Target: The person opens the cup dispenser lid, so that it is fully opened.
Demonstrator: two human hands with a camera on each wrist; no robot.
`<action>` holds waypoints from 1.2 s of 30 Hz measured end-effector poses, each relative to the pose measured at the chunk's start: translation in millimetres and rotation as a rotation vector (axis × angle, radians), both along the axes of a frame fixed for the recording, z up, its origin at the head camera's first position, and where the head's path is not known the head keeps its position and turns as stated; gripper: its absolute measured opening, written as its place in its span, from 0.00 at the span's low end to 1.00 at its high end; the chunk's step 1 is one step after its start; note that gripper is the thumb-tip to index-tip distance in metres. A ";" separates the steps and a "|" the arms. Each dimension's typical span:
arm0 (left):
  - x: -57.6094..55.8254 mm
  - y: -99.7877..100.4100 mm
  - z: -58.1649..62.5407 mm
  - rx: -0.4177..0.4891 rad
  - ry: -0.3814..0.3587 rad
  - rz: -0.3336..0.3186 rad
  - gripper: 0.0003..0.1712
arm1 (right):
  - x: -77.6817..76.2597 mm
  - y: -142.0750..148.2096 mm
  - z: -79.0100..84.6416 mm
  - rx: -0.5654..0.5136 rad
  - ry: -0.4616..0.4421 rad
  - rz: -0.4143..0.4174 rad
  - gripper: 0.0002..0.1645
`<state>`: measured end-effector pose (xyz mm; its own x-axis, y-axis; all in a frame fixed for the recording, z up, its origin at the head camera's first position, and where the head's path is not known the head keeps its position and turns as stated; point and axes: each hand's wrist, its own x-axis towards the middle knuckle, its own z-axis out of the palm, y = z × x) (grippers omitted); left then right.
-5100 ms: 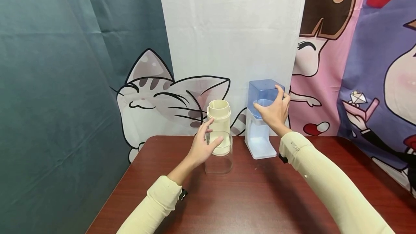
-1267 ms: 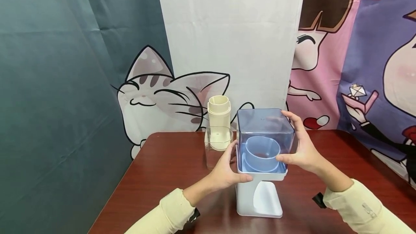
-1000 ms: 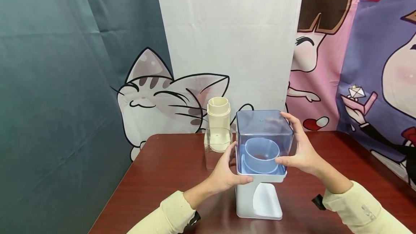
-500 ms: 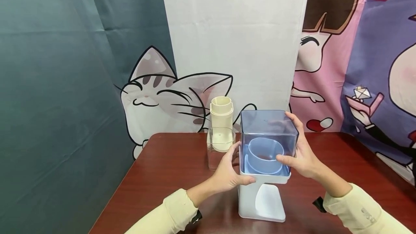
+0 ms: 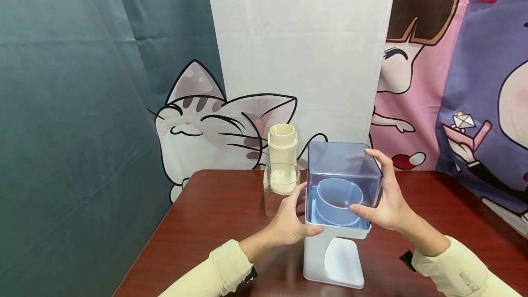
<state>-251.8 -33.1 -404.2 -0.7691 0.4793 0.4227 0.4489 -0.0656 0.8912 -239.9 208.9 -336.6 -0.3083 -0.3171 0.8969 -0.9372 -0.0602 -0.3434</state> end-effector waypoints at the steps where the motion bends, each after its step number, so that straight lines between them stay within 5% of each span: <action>1: -1.2 0.6 -0.6 0.005 0.004 -0.009 0.56 | 1.9 -1.5 2.9 0.002 0.044 -0.004 0.64; 6: -3.0 3.6 -0.5 0.021 0.080 -0.064 0.47 | 12.1 -6.8 25.8 0.092 0.201 -0.064 0.60; 11: -3.2 5.0 -0.6 0.042 0.061 -0.103 0.49 | 6.6 3.4 22.1 0.141 0.062 -0.107 0.64; 20: 0.0 3.6 -3.6 0.026 0.034 -0.058 0.57 | 7.5 4.5 12.3 0.014 -0.099 -0.055 0.67; 29: -0.2 2.7 -0.3 0.027 0.055 -0.041 0.58 | 9.2 2.0 16.1 -0.055 -0.100 -0.002 0.66; 36: 2.2 2.5 -1.4 0.034 0.040 -0.106 0.61 | 12.9 5.5 20.1 -0.165 -0.070 -0.010 0.63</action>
<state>-249.5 -30.6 -405.7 -0.6973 0.5418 0.4692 0.4727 -0.1445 0.8693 -227.0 214.5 -316.5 -0.3738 -0.1641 0.9129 -0.9124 -0.1116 -0.3937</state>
